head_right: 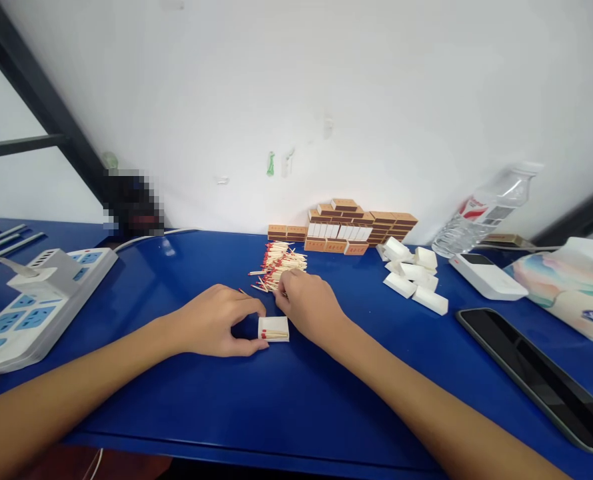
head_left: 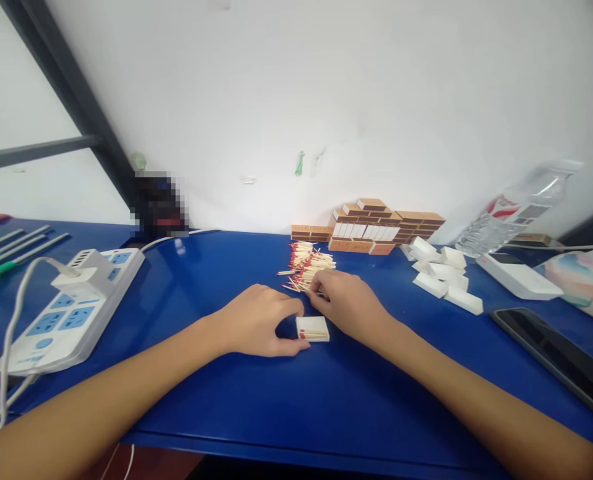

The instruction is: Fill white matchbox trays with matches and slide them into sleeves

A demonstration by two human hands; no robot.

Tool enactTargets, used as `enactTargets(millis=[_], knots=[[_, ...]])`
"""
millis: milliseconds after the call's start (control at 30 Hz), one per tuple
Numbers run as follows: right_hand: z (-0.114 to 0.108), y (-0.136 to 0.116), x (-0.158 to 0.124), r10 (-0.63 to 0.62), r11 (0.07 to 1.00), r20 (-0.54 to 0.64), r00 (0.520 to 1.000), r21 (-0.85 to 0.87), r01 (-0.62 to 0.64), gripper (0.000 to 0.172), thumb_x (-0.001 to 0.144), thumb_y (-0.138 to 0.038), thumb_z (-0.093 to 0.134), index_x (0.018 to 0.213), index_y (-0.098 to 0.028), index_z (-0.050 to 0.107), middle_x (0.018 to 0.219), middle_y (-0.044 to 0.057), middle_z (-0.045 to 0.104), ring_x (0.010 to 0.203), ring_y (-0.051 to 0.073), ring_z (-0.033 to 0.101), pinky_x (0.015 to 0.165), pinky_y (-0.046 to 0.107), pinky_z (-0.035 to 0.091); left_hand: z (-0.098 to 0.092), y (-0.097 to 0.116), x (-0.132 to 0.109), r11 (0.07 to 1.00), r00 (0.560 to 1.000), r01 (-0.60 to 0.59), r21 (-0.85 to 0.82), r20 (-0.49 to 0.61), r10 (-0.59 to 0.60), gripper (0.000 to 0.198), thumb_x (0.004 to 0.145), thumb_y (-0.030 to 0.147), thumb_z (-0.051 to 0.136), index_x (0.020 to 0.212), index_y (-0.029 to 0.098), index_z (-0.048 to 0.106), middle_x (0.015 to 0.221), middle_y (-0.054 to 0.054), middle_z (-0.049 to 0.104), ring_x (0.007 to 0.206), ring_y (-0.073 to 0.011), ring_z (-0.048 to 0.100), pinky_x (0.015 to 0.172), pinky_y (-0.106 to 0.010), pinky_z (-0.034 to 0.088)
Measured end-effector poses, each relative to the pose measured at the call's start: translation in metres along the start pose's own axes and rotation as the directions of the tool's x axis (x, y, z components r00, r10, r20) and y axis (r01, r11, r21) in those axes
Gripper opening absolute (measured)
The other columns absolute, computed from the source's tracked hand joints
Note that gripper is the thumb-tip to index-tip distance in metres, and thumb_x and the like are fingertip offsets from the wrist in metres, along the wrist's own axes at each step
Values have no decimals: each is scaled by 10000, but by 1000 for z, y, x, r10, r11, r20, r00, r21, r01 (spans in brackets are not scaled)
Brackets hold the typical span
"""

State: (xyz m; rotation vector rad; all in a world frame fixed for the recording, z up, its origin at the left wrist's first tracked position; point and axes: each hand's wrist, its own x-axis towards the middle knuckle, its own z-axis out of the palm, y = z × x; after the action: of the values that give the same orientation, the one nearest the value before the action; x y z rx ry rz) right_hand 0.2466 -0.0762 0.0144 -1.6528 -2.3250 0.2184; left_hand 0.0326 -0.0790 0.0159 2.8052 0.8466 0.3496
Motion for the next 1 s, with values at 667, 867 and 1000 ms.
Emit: enactTargets(millis=[667, 867, 1000], knots=[[-15, 28, -21, -118, 990, 14, 993, 76, 116, 147, 956, -327, 645, 867, -211, 633, 740, -6, 591, 659, 154, 524, 606, 274, 333, -9, -13, 1, 991, 994, 102, -87, -17, -104, 387, 806, 537, 746, 987, 194, 742, 603, 44, 568, 547, -115, 522, 550, -243, 322], [-7, 27, -21, -98, 994, 96, 991, 56, 93, 138, 975, -266, 593, 848, -216, 615, 746, 1, 609, 660, 158, 537, 597, 271, 341, -10, -9, 1, 991, 994, 110, -76, 11, -109, 342, 802, 504, 759, 966, 204, 747, 618, 43, 586, 560, -114, 554, 537, -244, 320], [-9, 31, -21, -111, 994, 126, 986, 20, 109, 173, 1007, -267, 552, 856, -209, 614, 801, 24, 645, 678, 166, 556, 614, 277, 364, -10, -13, 1, 992, 993, 114, -57, -9, -114, 349, 805, 508, 750, 964, 198, 746, 631, 33, 608, 574, -123, 559, 551, -251, 321]])
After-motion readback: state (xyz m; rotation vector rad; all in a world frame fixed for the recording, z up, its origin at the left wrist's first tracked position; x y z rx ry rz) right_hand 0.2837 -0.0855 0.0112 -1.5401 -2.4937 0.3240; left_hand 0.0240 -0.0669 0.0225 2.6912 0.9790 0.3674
